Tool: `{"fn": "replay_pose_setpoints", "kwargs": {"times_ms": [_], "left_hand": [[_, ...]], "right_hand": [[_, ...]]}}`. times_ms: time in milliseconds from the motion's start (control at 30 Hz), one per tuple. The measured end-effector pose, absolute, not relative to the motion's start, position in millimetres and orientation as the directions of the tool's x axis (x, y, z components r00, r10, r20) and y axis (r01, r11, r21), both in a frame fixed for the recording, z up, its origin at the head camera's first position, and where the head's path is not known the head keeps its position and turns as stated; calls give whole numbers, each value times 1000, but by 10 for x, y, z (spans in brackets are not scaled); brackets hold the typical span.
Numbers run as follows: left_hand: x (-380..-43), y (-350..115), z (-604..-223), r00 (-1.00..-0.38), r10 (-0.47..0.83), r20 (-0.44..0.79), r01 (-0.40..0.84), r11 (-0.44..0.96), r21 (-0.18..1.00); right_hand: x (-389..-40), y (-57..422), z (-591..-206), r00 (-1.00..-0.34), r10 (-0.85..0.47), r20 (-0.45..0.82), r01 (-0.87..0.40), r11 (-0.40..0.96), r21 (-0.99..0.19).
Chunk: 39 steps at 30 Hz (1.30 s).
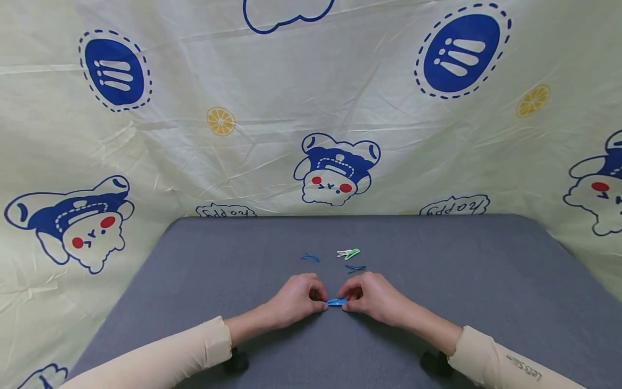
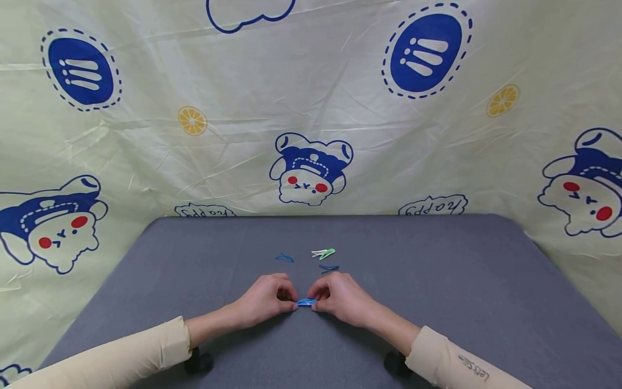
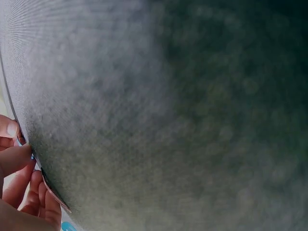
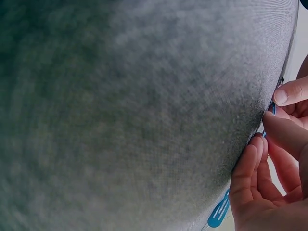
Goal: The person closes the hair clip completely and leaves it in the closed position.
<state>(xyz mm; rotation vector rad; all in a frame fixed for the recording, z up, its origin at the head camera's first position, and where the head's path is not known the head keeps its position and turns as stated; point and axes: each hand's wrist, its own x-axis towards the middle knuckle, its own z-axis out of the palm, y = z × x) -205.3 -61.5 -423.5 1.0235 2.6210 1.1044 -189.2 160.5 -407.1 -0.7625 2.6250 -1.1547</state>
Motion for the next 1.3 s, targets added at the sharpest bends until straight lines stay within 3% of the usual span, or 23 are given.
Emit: {"fn": "replay_pose_setpoints", "kwargs": {"times_ms": [833,1300], "left_hand": [[-2055,-613,-4237,-772,623,127,531,521,668],[-2096,-681,-4118,-767,640,54,449,473,758]], "right_hand": [[-1926,1671,-4098,-828,-561,17,-389,552,-737],[-1821,1690,-4021,-838,-545,30,-376,537,-755]]}}
